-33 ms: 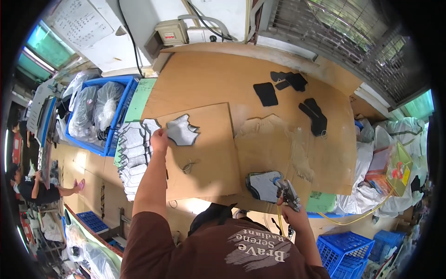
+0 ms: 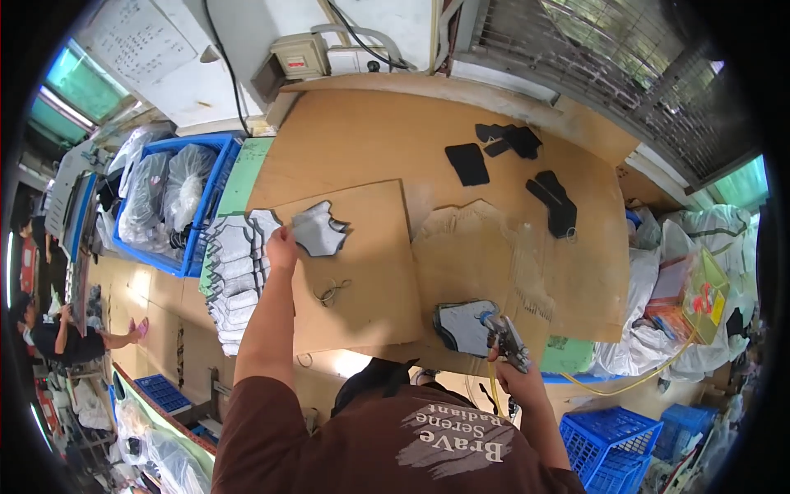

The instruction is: Organizing and stacking shoe upper components on a cardboard sheet.

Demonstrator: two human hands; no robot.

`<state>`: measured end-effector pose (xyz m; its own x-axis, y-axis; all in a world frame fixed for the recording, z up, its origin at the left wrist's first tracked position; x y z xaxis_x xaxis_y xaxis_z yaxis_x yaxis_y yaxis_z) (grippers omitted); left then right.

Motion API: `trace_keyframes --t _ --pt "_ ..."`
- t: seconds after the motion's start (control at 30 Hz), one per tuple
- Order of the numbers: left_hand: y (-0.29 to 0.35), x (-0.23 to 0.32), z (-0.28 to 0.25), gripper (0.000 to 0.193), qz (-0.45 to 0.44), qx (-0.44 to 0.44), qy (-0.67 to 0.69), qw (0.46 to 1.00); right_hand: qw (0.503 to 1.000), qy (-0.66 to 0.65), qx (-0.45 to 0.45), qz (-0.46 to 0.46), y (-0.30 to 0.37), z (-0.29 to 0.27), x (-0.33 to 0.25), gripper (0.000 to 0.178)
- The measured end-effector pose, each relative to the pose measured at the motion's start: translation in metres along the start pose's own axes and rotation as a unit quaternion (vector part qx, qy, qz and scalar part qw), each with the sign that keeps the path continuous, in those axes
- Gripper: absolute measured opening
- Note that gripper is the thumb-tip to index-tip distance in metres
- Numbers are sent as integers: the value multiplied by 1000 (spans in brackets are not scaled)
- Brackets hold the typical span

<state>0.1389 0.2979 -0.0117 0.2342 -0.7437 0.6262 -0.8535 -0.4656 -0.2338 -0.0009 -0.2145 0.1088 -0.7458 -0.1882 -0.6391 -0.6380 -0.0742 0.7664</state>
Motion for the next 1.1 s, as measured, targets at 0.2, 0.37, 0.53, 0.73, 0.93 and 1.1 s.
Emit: trace_keyframes --t 0.2,0.37,0.53,0.73,0.93,1.1 --pt "110 152 32 20 -10 -219 252 943 999 24 -31 1 -4 11 9 15" --pt "192 223 66 29 49 -313 307 897 999 24 -40 -29 -5 19 11 22" --pt "206 227 72 31 61 -283 329 899 996 58 -39 -49 -8 21 11 21" --pt "211 221 77 29 53 -270 338 900 993 88 -24 -68 -12 19 14 20" --pt "210 226 75 27 51 -272 339 899 996 24 -23 -82 -14 3 20 18" --pt "210 227 77 26 36 -290 346 892 999 7 22 -24 -11 -11 22 17"
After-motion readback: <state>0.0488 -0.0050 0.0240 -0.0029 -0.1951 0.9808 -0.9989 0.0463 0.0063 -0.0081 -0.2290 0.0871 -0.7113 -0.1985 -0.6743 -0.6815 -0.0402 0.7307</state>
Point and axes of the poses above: each hand's wrist, its own y-axis away from the middle knuckle, its own z-axis out of the palm, x = y × z, the point moved 6 cm from there along -y, towards the middle knuckle, and after that the axes turned 11 degrees about z, right-handed, at the moved point
